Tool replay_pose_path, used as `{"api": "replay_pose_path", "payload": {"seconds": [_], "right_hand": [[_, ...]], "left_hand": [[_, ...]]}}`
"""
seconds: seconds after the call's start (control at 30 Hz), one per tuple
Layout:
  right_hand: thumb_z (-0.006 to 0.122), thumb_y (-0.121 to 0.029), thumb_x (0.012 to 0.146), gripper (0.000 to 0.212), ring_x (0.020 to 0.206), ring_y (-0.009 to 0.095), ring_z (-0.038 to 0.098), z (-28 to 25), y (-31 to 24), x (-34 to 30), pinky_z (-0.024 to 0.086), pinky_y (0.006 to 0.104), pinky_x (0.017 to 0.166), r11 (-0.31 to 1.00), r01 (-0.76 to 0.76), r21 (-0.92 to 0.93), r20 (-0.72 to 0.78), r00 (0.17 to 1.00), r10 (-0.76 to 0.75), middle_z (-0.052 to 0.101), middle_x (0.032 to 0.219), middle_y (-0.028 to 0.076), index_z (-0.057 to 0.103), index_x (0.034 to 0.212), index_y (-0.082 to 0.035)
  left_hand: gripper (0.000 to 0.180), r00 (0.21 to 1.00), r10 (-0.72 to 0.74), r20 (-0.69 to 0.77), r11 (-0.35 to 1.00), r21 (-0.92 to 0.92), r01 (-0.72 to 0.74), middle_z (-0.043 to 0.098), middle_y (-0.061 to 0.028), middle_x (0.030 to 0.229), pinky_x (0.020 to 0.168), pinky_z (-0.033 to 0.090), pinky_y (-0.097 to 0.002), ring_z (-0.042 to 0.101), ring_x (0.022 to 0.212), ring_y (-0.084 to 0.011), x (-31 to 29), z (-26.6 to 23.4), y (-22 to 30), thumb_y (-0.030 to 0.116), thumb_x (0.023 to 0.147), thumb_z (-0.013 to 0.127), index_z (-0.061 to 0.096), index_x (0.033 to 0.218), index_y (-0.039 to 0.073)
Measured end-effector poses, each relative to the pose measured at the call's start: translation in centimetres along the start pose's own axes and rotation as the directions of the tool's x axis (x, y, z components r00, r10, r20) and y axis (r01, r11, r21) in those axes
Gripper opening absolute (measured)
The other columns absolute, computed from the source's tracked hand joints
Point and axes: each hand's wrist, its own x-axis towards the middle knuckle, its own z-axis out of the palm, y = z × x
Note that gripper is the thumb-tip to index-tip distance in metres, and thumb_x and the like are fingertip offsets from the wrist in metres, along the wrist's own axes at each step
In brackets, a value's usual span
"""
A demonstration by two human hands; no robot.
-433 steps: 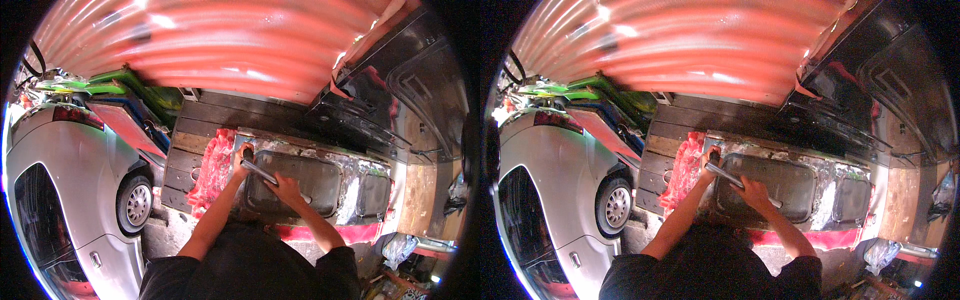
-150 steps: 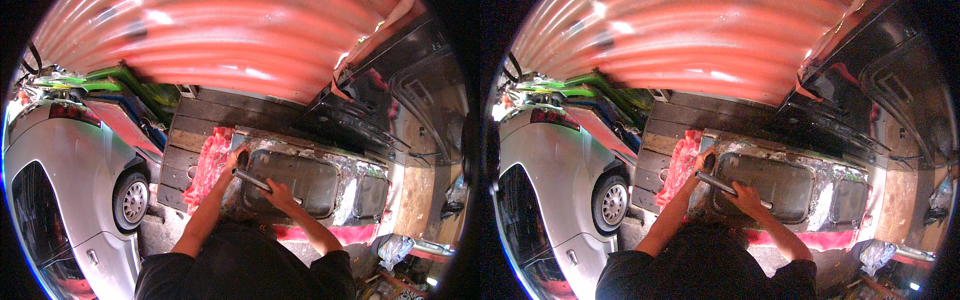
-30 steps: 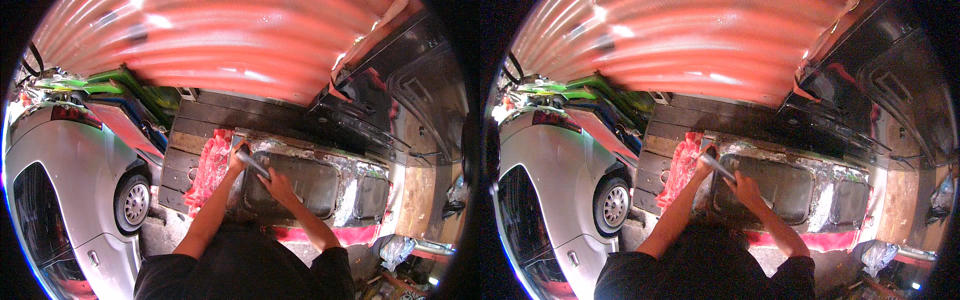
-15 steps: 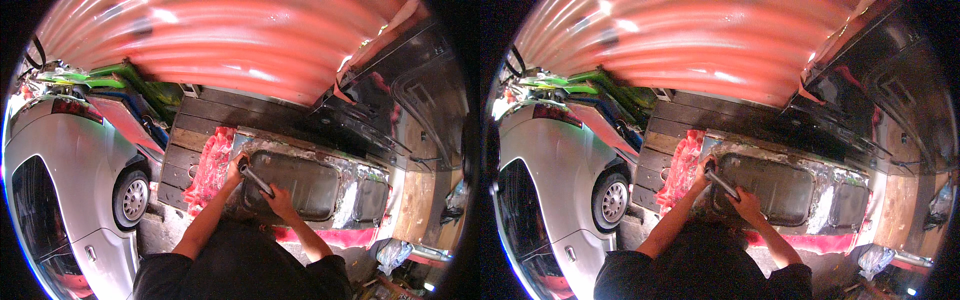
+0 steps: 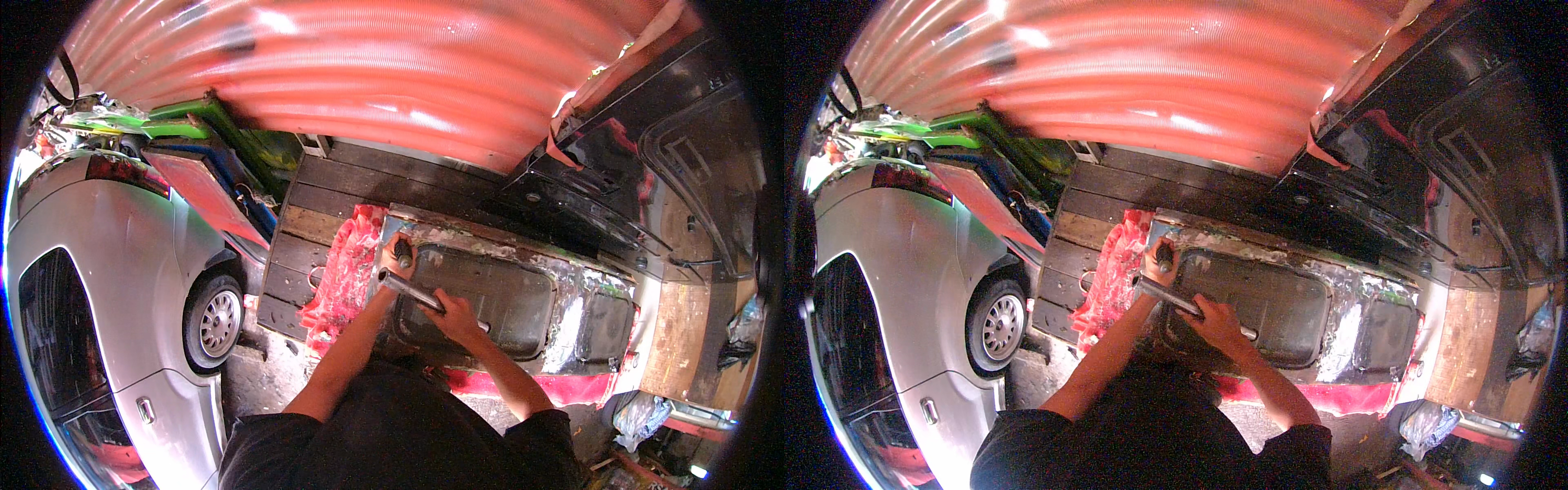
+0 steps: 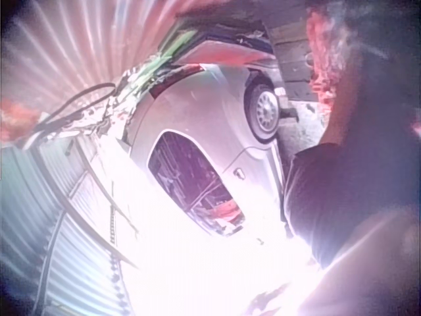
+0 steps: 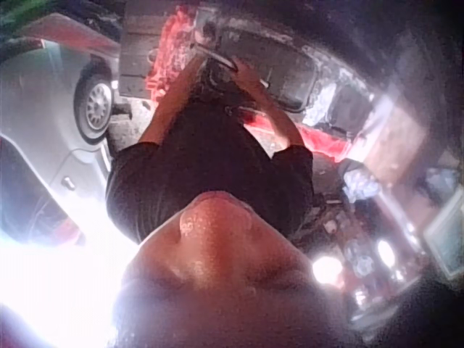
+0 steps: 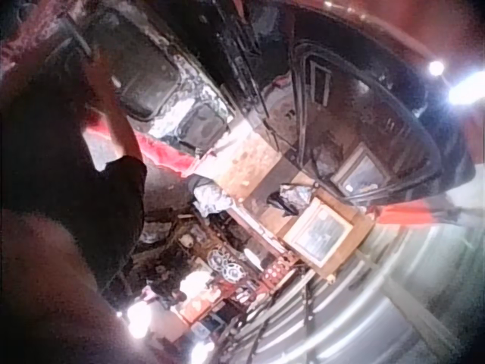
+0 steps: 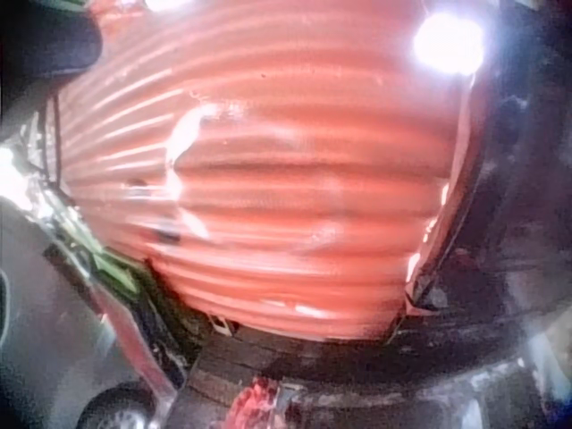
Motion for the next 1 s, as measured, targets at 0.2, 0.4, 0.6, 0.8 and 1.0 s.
{"api": "replay_pose_path", "payload": {"seconds": [0.2,0.4,0.6,0.8,1.0], "right_hand": [[0.072,-0.036,0.082,0.035,0.065,0.037,0.064,-1.2,2.3,0.5,0.050,0.0452,0.057,0.982,0.131,-0.139,0.003,0.991,-0.132,0.062,0.070,0.017,0.056,0.093,-0.007],[0.072,-0.041,0.082,0.039,0.063,0.037,0.064,-1.8,1.4,1.6,0.050,0.0471,0.057,0.963,0.170,-0.211,-0.060,0.981,-0.186,0.062,0.068,0.016,0.056,0.093,-0.007],[0.070,-0.041,0.083,0.039,0.064,0.037,0.064,-0.8,1.6,2.3,0.050,0.0469,0.057,0.954,-0.036,-0.298,-0.046,0.999,0.023,0.063,0.071,0.015,0.056,0.092,-0.006],[0.065,-0.044,0.086,0.041,0.068,0.039,0.065,-2.0,2.3,0.6,0.051,0.0491,0.061,0.954,0.253,-0.163,-0.024,0.965,-0.260,0.066,0.076,0.018,0.055,0.092,-0.005],[0.068,-0.040,0.085,0.039,0.069,0.038,0.065,-1.9,0.8,1.8,0.051,0.0479,0.060,0.944,-0.021,-0.330,0.039,0.999,0.036,0.066,0.079,0.018,0.054,0.096,-0.006]], "left_hand": [[0.021,0.999,-0.006,-0.036,0.989,0.147,0.011,0.056,-0.0010,0.077,0.067,0.046,-0.0270,0.053,0.072,-0.0106,0.1,0.8,2.4,-0.002,0.074,0.065,0.054,0.090,0.006],[0.019,0.996,0.086,-0.028,0.977,0.197,-0.078,0.056,-0.0050,0.075,0.065,0.046,-0.0284,0.053,0.069,-0.0140,0.5,0.1,3.6,0.001,0.075,0.066,0.052,0.087,0.005],[0.018,1.000,-0.003,-0.014,0.990,0.139,0.004,0.053,-0.0030,0.077,0.065,0.045,-0.0291,0.051,0.072,-0.0133,0.4,0.5,4.9,0.004,0.077,0.066,0.052,0.089,0.005],[0.018,0.998,0.029,0.052,0.987,0.157,-0.037,0.053,-0.0036,0.079,0.067,0.045,-0.0280,0.050,0.075,-0.0125,-0.1,0.0,3.9,0.003,0.078,0.065,0.052,0.090,0.007],[0.018,0.996,0.073,-0.044,0.988,0.139,-0.066,0.054,-0.0041,0.075,0.066,0.046,-0.0285,0.052,0.071,-0.0135,0.0,0.3,1.4,0.002,0.076,0.066,0.052,0.087,0.005]]}}
